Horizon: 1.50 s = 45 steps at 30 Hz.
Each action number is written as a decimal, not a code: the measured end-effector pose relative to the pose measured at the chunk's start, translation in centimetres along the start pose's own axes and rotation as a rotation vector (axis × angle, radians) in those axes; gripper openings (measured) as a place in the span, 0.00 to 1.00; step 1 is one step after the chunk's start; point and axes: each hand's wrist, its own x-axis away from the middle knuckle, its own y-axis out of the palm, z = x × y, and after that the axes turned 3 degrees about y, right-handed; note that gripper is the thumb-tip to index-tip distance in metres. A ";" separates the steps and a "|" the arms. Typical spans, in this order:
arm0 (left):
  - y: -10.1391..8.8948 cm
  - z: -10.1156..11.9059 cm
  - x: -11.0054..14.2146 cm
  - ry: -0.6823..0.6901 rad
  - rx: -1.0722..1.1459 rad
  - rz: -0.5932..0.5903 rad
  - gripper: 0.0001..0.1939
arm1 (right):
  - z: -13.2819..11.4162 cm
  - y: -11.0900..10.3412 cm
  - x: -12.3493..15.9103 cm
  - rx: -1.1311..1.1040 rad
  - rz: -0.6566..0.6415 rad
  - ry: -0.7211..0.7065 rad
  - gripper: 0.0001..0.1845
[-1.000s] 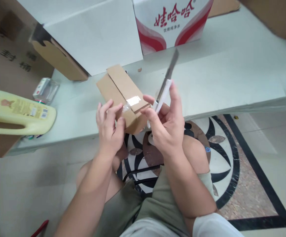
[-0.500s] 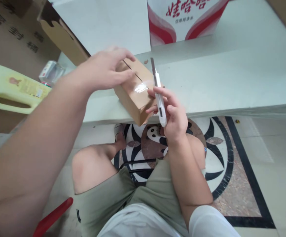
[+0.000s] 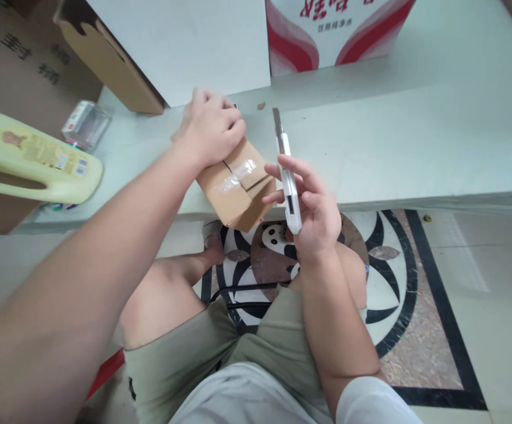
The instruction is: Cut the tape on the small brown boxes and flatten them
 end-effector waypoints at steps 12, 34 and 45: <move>0.1 1.8 0.1 -0.045 0.011 -0.027 0.16 | -2.8 2.1 0.7 -0.044 0.042 -0.031 0.18; 1.9 -0.4 -0.3 0.035 0.021 0.041 0.19 | -4.5 3.2 1.6 0.332 0.136 -0.178 0.03; 0.1 2.9 0.9 -0.032 -0.171 -0.127 0.12 | -4.4 5.4 1.4 0.371 0.143 -0.174 0.04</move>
